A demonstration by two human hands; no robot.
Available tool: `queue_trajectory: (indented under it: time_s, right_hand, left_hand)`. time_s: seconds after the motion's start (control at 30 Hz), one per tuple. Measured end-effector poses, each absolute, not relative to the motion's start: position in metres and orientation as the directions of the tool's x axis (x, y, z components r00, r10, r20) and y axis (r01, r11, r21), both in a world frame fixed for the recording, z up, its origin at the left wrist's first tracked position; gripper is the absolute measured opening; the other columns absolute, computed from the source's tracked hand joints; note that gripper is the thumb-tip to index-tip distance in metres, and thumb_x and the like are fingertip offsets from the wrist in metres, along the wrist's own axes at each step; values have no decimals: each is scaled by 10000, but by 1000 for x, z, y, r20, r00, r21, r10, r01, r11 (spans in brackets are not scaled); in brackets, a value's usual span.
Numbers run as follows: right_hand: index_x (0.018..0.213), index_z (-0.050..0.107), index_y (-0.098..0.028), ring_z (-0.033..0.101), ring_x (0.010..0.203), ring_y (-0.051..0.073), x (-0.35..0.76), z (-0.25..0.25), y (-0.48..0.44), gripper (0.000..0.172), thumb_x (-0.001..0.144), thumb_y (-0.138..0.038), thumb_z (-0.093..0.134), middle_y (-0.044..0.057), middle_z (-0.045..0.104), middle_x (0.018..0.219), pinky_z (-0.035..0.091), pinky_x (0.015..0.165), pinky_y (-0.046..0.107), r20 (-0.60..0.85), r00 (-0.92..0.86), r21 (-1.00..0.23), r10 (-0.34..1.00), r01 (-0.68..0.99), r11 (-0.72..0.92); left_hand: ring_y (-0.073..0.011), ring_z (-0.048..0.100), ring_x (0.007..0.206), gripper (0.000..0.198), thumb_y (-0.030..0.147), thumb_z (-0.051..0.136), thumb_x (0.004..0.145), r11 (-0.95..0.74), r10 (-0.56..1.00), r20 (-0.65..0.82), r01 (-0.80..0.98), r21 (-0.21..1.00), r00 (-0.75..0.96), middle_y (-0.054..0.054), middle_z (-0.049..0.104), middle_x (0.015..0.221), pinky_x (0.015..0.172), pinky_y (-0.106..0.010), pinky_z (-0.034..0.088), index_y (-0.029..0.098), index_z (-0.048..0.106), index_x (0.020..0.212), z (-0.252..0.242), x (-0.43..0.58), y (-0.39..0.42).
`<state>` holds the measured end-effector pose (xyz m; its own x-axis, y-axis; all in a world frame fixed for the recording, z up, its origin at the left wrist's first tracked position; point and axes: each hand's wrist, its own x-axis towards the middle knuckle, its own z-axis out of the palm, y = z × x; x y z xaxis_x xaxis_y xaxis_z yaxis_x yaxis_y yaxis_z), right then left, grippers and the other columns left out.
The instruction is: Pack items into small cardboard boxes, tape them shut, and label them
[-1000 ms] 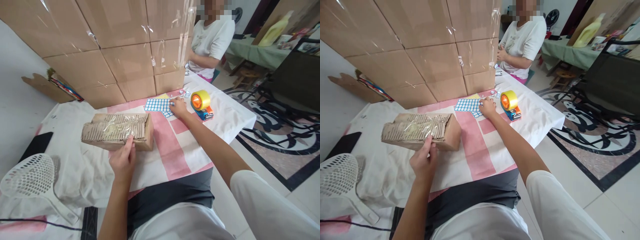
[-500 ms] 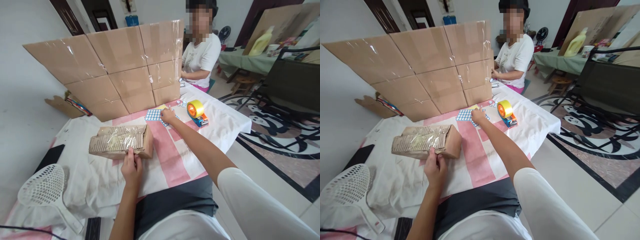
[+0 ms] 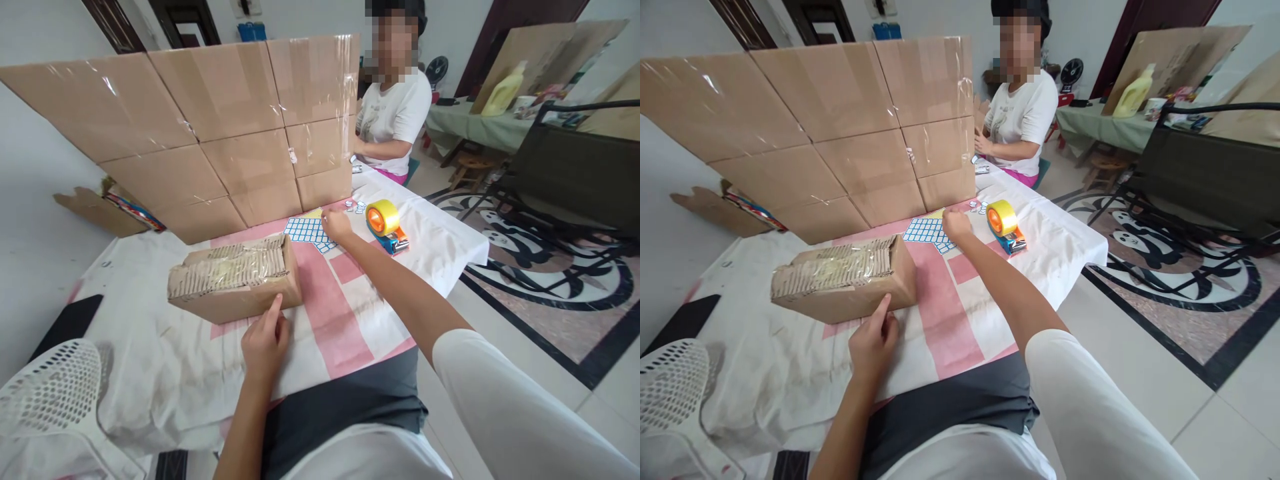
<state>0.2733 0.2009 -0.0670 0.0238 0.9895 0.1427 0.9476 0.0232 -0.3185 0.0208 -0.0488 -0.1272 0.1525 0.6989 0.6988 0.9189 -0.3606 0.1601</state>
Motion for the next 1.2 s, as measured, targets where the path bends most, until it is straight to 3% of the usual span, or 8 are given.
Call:
queue_trajectory:
  time_s: [0.17, 0.43, 0.53, 0.63, 0.77, 0.97, 1.07, 1.2]
  right_hand:
    - [1369, 595, -156, 342, 1435, 394, 300, -73, 208, 449, 1000, -304, 385, 231, 446, 1527, 264, 1133, 585, 148, 295, -409, 944, 887, -213]
    - [1298, 638, -216, 360, 1432, 337, 298, -77, 203, 433, 913, -215, 438, 142, 565, 1474, 279, 1147, 554, 195, 397, -733, 897, 667, -136]
    - [1216, 644, -164, 565, 1235, 265, 291, -66, 198, 386, 905, -217, 422, 155, 669, 1273, 435, 1028, 419, 166, 446, -889, 880, 454, -63]
    - [1193, 592, -166, 662, 867, 175, 276, -57, 182, 346, 880, -248, 470, 73, 698, 981, 504, 743, 283, 66, 441, -986, 895, 169, -11]
    - [1008, 594, -203, 588, 644, 114, 245, -57, 133, 269, 754, -265, 659, -22, 625, 762, 405, 544, 204, -72, 265, -979, 962, -203, -18]
    - [784, 617, -201, 547, 571, 99, 200, -68, 50, 274, 614, -333, 787, -1, 665, 752, 339, 464, 208, -147, -46, -845, 988, -513, -150]
    - [787, 629, -211, 500, 527, 85, 188, -75, 36, 292, 597, -344, 806, -18, 661, 732, 290, 451, 211, -160, -83, -806, 984, -564, -179]
    - [870, 619, -243, 463, 513, 83, 181, -86, 34, 344, 586, -316, 798, -63, 633, 714, 283, 465, 220, -152, -40, -805, 988, -575, -147]
  left_hand:
    - [-149, 676, 628, 378, 181, 576, 929, -362, 700, 699, 917, 168, 148, -30, 752, 765, 637, -242, 446, 180, 668, 1296, -132, 21, -51]
    - [-166, 712, 697, 350, 186, 560, 929, -366, 719, 681, 909, 200, 139, -53, 781, 840, 682, -248, 480, 188, 681, 1257, -135, 20, -50]
    - [-163, 701, 668, 332, 197, 553, 925, -365, 724, 682, 897, 250, 105, -55, 777, 823, 674, -251, 490, 183, 698, 1224, -137, 19, -51]
    - [-133, 639, 563, 288, 199, 566, 902, -359, 715, 698, 838, 412, -37, -31, 755, 771, 610, -242, 486, 185, 726, 1141, -137, 17, -53]
    - [-139, 628, 616, 197, 206, 559, 883, -293, 600, 726, 752, 591, -337, -23, 711, 792, 657, -268, 512, 183, 712, 1005, -122, 3, -52]
    - [-209, 590, 997, 202, 176, 537, 837, -177, 274, 672, 650, 739, -688, -71, 618, 1078, 923, -384, 477, 205, 550, 1036, -70, -56, -23]
    - [-189, 559, 992, 192, 194, 505, 850, -167, 359, 579, 560, 811, -732, -48, 596, 1115, 901, -373, 480, 232, 492, 1038, -54, -82, -1]
    - [-157, 558, 788, 123, 335, 439, 899, -178, 637, 463, 467, 866, -616, 13, 583, 831, 700, -286, 512, 225, 493, 910, -55, -90, 22]
